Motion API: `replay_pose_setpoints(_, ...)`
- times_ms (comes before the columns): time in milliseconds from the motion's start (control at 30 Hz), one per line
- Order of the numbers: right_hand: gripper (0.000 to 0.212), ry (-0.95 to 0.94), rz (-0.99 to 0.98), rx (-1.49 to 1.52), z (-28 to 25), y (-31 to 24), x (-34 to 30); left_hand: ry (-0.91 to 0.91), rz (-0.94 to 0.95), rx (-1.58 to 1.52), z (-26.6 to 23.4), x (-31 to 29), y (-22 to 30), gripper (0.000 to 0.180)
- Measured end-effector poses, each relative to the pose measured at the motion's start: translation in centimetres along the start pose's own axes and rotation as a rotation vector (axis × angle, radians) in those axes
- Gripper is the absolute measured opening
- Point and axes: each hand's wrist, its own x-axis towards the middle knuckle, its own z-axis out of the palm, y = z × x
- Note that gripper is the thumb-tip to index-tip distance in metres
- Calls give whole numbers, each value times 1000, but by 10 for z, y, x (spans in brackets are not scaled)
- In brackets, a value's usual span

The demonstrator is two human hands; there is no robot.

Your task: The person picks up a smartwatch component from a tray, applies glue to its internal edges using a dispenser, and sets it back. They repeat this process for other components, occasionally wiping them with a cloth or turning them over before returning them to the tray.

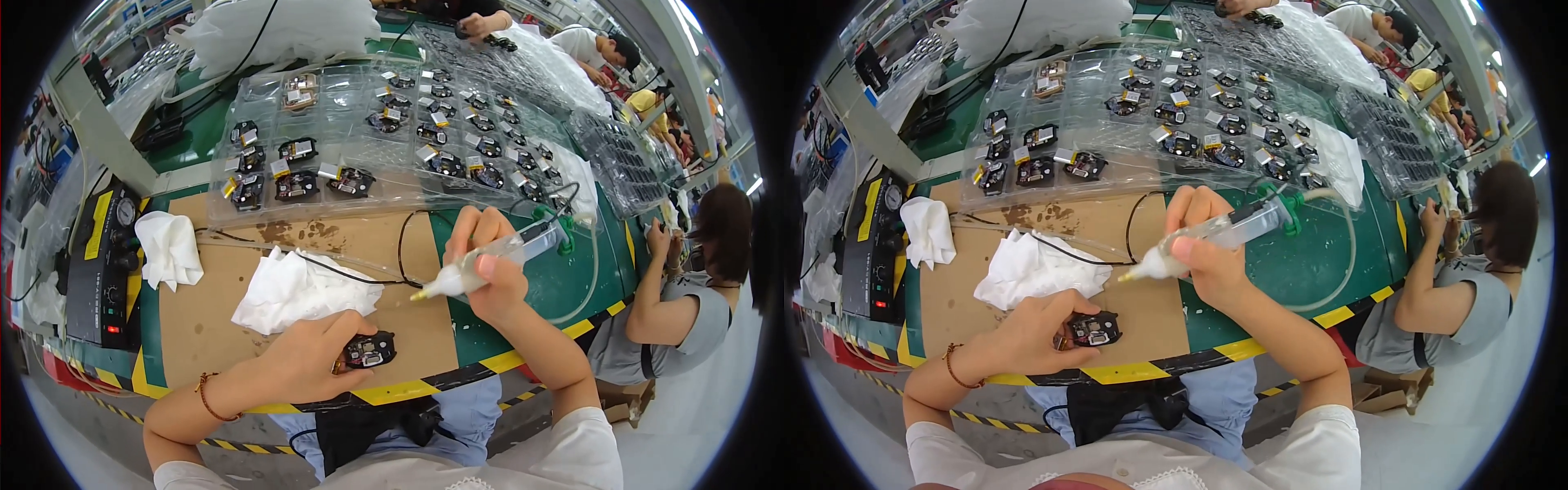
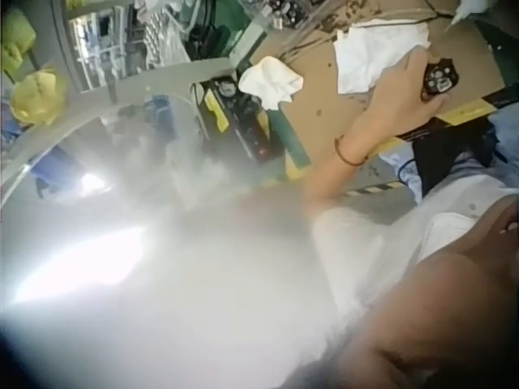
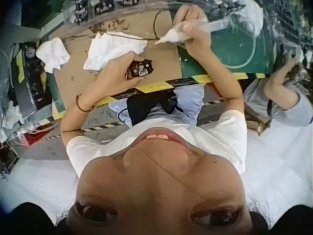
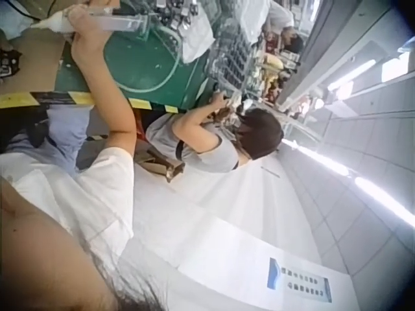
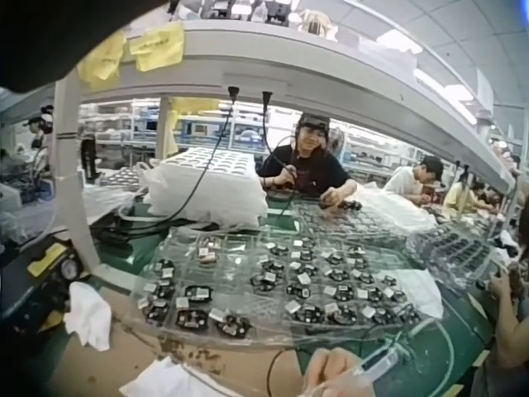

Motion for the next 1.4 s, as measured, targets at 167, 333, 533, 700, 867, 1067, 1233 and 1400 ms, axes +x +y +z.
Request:
replay_pose_setpoints(167, 35, 12, 233, -93, 6, -4, -3, -1, -46, -32, 2, 7, -3, 44)
replay_pose_setpoints(333, 53, -191, 376, 193, 1, -8, 10, 74, 56, 34, -4, 7, -1, 49)
replay_pose_setpoints(533, 55, -531, 129, -13, -4, 3, 14, 45, -5, -48, 0, 12, -5, 39)
replay_pose_setpoints(700, 53, -558, -4, -255, 13, -3, -13, 74, 9, -41, 2, 6, -8, 40)
replay_pose_setpoints(867, 46, -427, 75, -553, 28, -7, -21, 94, 36, -59, 6, 8, -10, 42)
replay_pose_setpoints(1067, 43, -320, 209, -594, 35, -9, -18, 170, 167, -30, 8, 11, -13, 39)
replay_pose_setpoints(1233, 42, -413, 134, -657, 34, -2, -17, 180, 122, -56, 9, 11, -12, 35)
replay_pose_setpoints(1400, 42, -430, 128, -652, 36, 1, -15, 172, 136, -54, 9, 10, -13, 34)
